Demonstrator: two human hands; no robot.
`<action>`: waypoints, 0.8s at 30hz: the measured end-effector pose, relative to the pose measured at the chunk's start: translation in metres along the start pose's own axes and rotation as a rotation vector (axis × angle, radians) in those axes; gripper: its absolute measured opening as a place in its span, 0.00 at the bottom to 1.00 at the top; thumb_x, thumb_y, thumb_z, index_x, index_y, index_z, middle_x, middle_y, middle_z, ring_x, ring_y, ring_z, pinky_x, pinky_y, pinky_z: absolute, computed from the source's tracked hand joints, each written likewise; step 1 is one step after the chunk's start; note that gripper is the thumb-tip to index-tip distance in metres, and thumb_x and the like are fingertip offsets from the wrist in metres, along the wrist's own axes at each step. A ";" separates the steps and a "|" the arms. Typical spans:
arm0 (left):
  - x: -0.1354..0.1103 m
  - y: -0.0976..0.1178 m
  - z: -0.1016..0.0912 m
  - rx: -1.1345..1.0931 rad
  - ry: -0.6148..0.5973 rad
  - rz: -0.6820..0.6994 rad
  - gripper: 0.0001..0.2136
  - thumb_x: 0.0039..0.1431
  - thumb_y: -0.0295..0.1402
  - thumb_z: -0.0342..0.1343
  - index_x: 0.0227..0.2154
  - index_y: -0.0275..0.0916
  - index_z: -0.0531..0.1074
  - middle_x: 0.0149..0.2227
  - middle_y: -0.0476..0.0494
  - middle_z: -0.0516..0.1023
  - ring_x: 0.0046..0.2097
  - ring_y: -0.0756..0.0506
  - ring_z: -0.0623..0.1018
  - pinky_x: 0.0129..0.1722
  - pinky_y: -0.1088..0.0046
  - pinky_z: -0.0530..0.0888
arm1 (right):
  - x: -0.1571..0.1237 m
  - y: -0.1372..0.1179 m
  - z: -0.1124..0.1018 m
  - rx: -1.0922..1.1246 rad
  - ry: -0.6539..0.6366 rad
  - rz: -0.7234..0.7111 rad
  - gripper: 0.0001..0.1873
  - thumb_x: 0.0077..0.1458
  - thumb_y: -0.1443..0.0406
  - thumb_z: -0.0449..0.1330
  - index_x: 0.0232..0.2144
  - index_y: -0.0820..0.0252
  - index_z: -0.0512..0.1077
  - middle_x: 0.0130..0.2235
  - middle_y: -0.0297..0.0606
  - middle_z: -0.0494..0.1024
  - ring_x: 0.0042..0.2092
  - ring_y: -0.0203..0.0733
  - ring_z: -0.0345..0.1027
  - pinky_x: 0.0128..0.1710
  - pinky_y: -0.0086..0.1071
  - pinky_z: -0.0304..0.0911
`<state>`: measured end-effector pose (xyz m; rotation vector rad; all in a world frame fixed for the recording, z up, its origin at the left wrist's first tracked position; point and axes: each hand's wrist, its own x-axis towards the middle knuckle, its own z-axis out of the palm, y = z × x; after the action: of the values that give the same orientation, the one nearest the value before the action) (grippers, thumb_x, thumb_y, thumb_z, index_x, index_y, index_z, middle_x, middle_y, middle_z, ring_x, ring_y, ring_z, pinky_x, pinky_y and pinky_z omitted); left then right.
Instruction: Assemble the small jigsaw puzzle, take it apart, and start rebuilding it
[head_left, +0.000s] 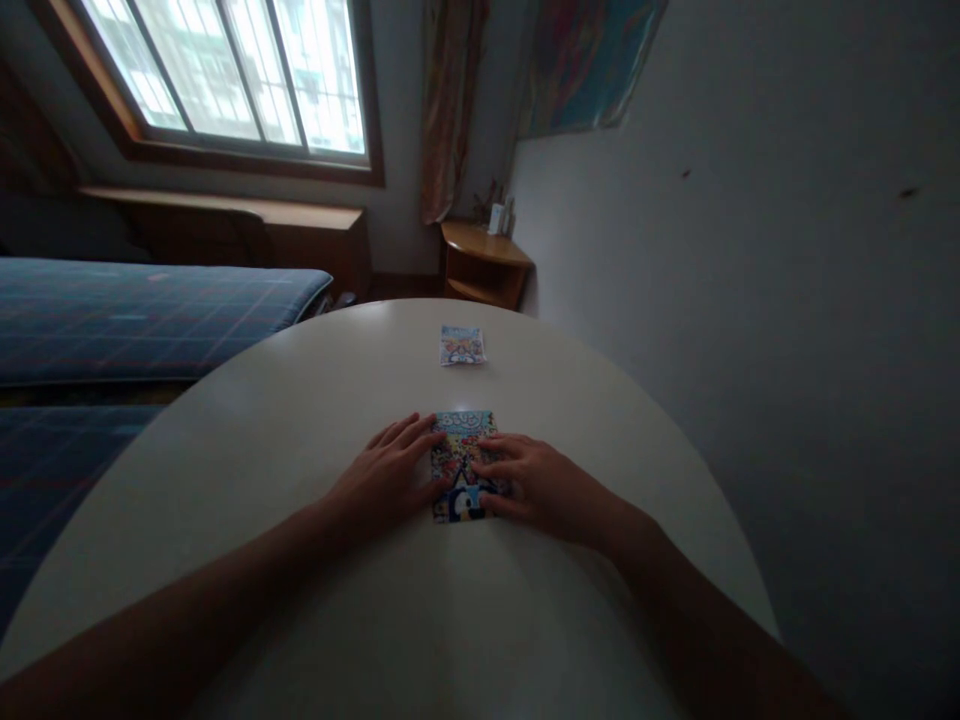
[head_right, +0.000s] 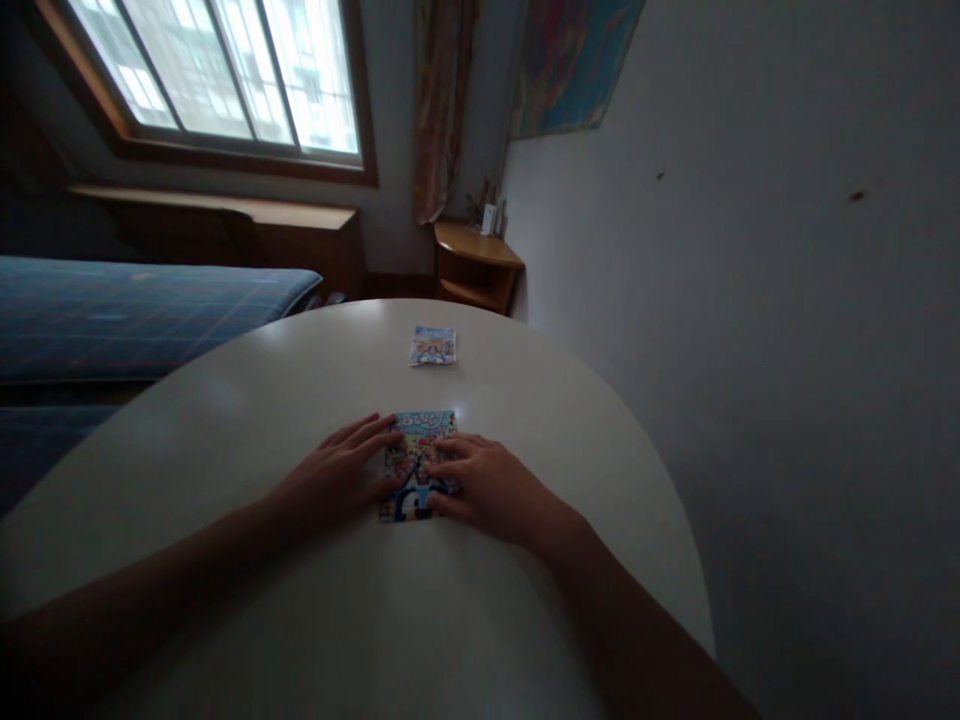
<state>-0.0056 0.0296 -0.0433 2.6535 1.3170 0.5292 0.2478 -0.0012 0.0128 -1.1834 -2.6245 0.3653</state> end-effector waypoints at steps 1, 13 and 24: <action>0.000 0.000 0.000 -0.001 0.002 0.000 0.25 0.62 0.48 0.55 0.59 0.42 0.65 0.66 0.41 0.62 0.67 0.36 0.60 0.64 0.51 0.62 | 0.000 -0.001 -0.001 -0.011 0.000 -0.002 0.18 0.57 0.59 0.64 0.50 0.55 0.77 0.58 0.46 0.73 0.59 0.52 0.66 0.60 0.49 0.61; 0.001 0.003 -0.001 -0.007 0.023 0.008 0.24 0.63 0.47 0.55 0.58 0.42 0.66 0.66 0.41 0.62 0.67 0.36 0.60 0.64 0.50 0.62 | 0.001 -0.004 -0.001 -0.026 -0.003 -0.056 0.17 0.57 0.58 0.63 0.48 0.53 0.78 0.56 0.44 0.74 0.57 0.50 0.69 0.58 0.48 0.62; 0.001 0.000 -0.001 0.015 0.064 0.057 0.21 0.63 0.43 0.55 0.57 0.45 0.66 0.64 0.41 0.65 0.65 0.36 0.63 0.62 0.50 0.64 | 0.005 -0.016 0.020 0.006 -0.006 -0.097 0.27 0.60 0.57 0.60 0.60 0.56 0.67 0.63 0.45 0.66 0.65 0.53 0.56 0.64 0.51 0.53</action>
<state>-0.0057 0.0305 -0.0425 2.7145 1.2703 0.6193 0.2266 -0.0100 0.0000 -1.0501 -2.6716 0.3584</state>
